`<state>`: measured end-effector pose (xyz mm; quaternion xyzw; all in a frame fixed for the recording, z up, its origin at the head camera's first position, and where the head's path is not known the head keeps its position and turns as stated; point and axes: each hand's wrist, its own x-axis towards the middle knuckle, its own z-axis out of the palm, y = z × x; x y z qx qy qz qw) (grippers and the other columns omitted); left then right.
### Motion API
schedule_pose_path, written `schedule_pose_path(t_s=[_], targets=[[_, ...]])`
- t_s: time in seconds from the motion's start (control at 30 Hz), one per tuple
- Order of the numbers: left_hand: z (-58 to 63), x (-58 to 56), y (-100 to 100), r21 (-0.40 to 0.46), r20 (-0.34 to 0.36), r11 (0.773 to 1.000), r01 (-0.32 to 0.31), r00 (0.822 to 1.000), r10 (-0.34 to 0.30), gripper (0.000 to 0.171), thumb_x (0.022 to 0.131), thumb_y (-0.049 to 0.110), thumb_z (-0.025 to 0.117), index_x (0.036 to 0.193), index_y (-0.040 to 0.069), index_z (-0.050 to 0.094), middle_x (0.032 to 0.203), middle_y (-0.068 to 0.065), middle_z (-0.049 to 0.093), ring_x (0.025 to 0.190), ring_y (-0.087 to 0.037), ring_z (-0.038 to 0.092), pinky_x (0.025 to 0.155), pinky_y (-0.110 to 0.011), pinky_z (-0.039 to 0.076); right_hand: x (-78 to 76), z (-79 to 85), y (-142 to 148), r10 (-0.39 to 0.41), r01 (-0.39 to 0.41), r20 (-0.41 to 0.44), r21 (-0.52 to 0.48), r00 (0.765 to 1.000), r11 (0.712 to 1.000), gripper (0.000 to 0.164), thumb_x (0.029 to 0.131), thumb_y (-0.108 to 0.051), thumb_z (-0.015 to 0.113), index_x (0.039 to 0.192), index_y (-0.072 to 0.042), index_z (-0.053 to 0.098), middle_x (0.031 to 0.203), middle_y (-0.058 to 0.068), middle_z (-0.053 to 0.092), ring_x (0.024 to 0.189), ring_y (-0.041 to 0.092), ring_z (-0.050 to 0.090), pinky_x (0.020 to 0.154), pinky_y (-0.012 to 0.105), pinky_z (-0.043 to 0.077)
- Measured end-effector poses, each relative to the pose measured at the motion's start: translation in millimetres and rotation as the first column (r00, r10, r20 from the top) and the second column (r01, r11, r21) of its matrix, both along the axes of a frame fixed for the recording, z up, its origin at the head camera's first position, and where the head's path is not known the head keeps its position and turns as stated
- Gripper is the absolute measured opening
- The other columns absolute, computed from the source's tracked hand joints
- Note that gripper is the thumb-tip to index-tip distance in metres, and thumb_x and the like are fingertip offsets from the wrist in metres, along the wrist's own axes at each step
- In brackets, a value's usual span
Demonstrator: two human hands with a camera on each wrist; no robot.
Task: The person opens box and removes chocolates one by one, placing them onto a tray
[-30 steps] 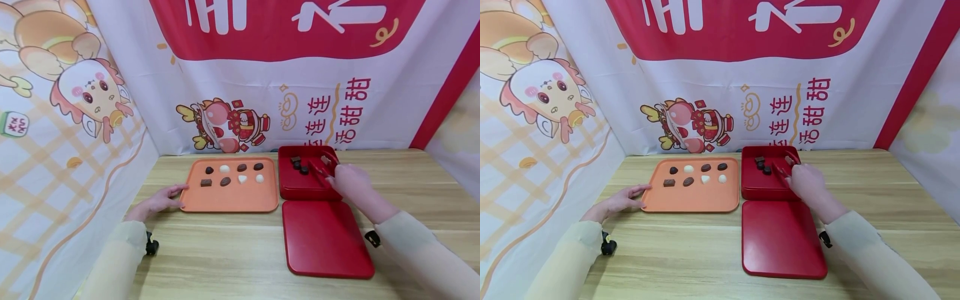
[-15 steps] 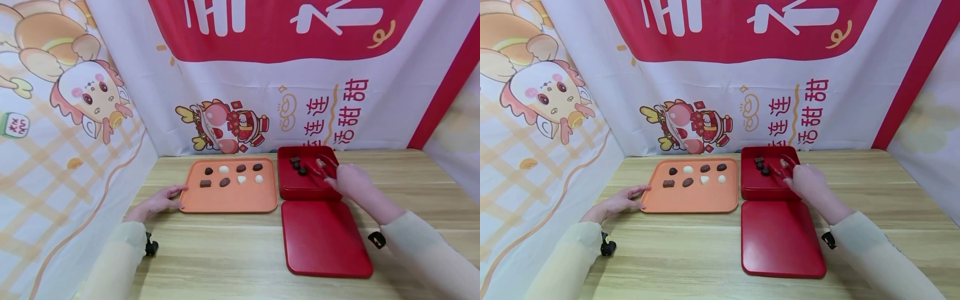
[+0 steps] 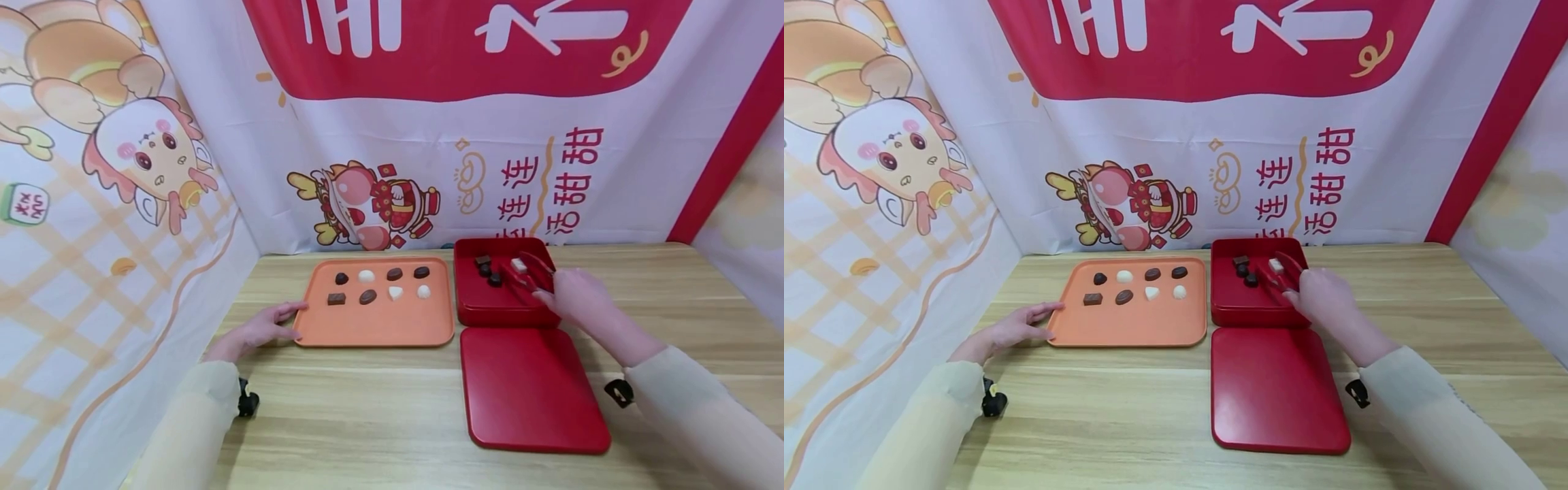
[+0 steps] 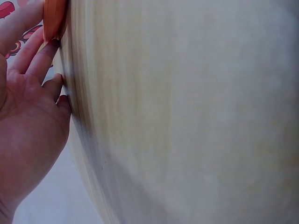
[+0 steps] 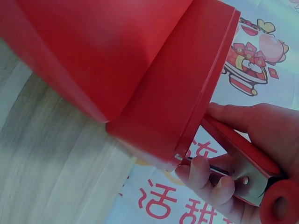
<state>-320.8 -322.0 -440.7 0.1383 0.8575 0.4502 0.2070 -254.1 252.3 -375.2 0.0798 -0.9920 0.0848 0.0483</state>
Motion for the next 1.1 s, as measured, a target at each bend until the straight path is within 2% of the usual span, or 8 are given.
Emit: schedule_pose_path(t_s=[0.17,0.43,1.1], targets=[[-0.7,-0.9,0,-0.018,-0.022,1.0,0.013,1.0,-0.013,0.077,0.085,0.014,0.075,0.15,0.003,0.034,0.156,-0.023,0.02,0.142,-0.043,0.014,0.112,-0.055,0.016,0.2,1.2,6,0.022,-0.022,-0.008,0.001,1.0,1.0,0.038,0.088,-0.027,0.07,0.065,-0.007,0.048,0.054,0.003,0.048,0.051,0.022,0.05,0.051,0.035,0.041],[-1.7,0.3,0,-0.023,-0.019,1.0,-0.002,1.0,0.001,0.077,0.084,0.015,0.076,0.149,0.003,0.036,0.156,-0.023,0.021,0.142,-0.042,0.015,0.112,-0.055,0.016,2.3,5.8,5,0.004,-0.003,0.065,-0.006,0.998,1.0,0.038,0.089,-0.029,0.069,0.064,-0.007,0.05,0.054,0.003,0.049,0.05,0.02,0.049,0.05,0.032,0.04],[-0.4,-0.4,0,-0.02,-0.037,1.0,0.019,0.999,-0.02,0.076,0.085,0.014,0.075,0.149,0.0,0.035,0.155,-0.022,0.023,0.142,-0.042,0.015,0.113,-0.054,0.016,2.9,7.3,13,0.059,-0.059,-0.007,-0.046,0.998,0.997,0.027,0.09,-0.019,0.07,0.073,-0.001,0.058,0.058,0.002,0.05,0.051,0.018,0.049,0.049,0.033,0.042]])
